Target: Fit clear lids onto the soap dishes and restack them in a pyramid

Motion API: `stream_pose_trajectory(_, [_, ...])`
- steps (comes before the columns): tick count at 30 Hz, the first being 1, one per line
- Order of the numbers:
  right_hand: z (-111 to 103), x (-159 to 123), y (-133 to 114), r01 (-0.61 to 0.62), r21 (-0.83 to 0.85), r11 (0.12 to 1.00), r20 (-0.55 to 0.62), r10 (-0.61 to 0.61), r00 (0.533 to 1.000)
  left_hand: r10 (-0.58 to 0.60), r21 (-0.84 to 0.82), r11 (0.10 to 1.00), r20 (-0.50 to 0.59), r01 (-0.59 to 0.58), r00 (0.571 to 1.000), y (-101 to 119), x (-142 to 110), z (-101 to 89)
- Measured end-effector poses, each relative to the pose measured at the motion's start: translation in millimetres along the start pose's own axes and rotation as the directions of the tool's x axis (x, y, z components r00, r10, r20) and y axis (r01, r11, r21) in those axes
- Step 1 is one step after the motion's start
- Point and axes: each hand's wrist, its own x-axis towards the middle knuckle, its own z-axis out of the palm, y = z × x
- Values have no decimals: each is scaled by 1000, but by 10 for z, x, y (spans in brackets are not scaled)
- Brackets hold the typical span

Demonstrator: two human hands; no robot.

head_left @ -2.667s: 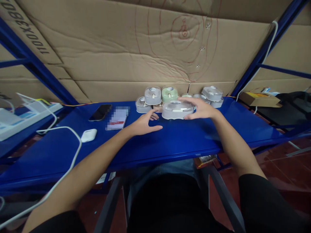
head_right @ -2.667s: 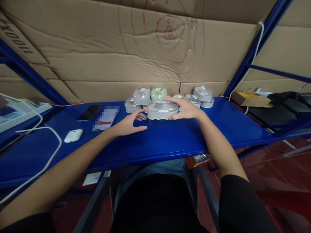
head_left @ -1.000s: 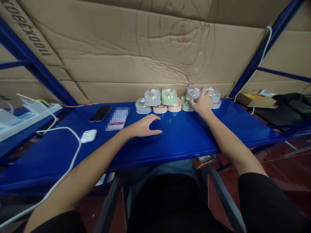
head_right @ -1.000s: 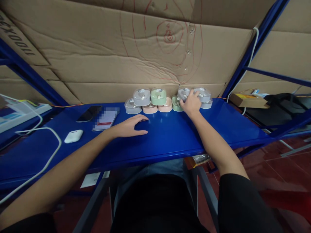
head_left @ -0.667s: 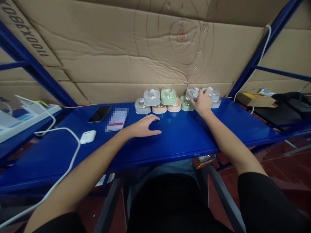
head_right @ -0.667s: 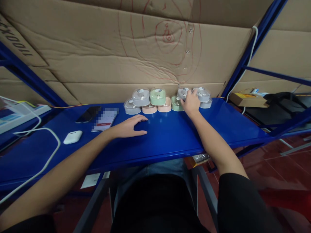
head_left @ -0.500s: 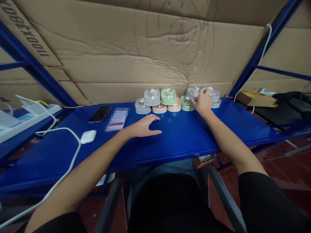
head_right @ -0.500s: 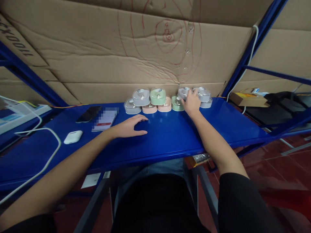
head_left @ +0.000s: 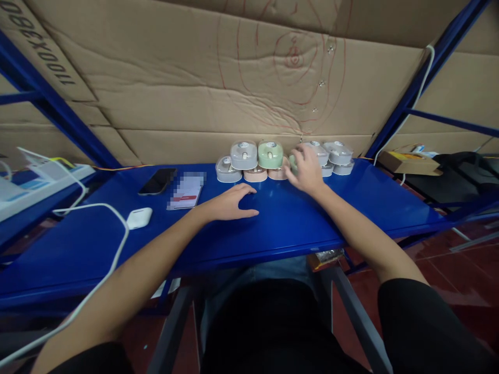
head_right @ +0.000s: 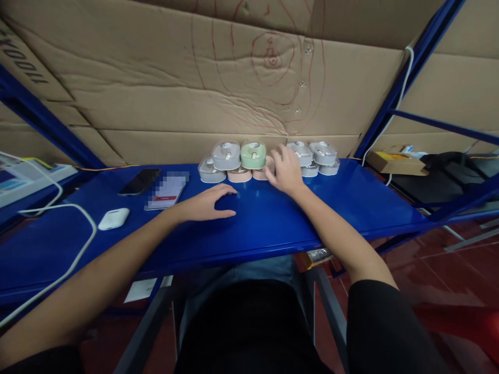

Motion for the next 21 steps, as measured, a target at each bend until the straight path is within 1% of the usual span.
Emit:
stream_pose_trajectory(3, [128, -13, -242, 146, 42, 988, 61, -148, 987, 13, 3, 1000, -9, -13, 1000, -6, 5, 10])
stream_pose_trajectory(6, [221, -21, -375, 210, 52, 976, 109, -214, 971, 16, 19, 1000, -7, -16, 1000, 0, 8, 13])
stream_pose_trajectory(8, [261, -28, -389, 199, 53, 979, 114, -204, 972, 20, 23, 1000, -5, -20, 1000, 7, 9, 14])
stream_pose_trajectory(13, [349, -39, -276, 86, 68, 994, 104, -93, 990, 21, 19, 1000, -5, -21, 1000, 5, 11, 20])
stream_pose_trajectory(17, [384, -7, -199, 101, 70, 992, 118, -109, 987, 15, 26, 1000, 1, -15, 1000, 2, 11, 20])
stream_pose_trajectory(21, [385, 94, -193, 127, 58, 990, 123, -133, 983, 9, 34, 999, 13, -10, 1000, 18, 8, 14])
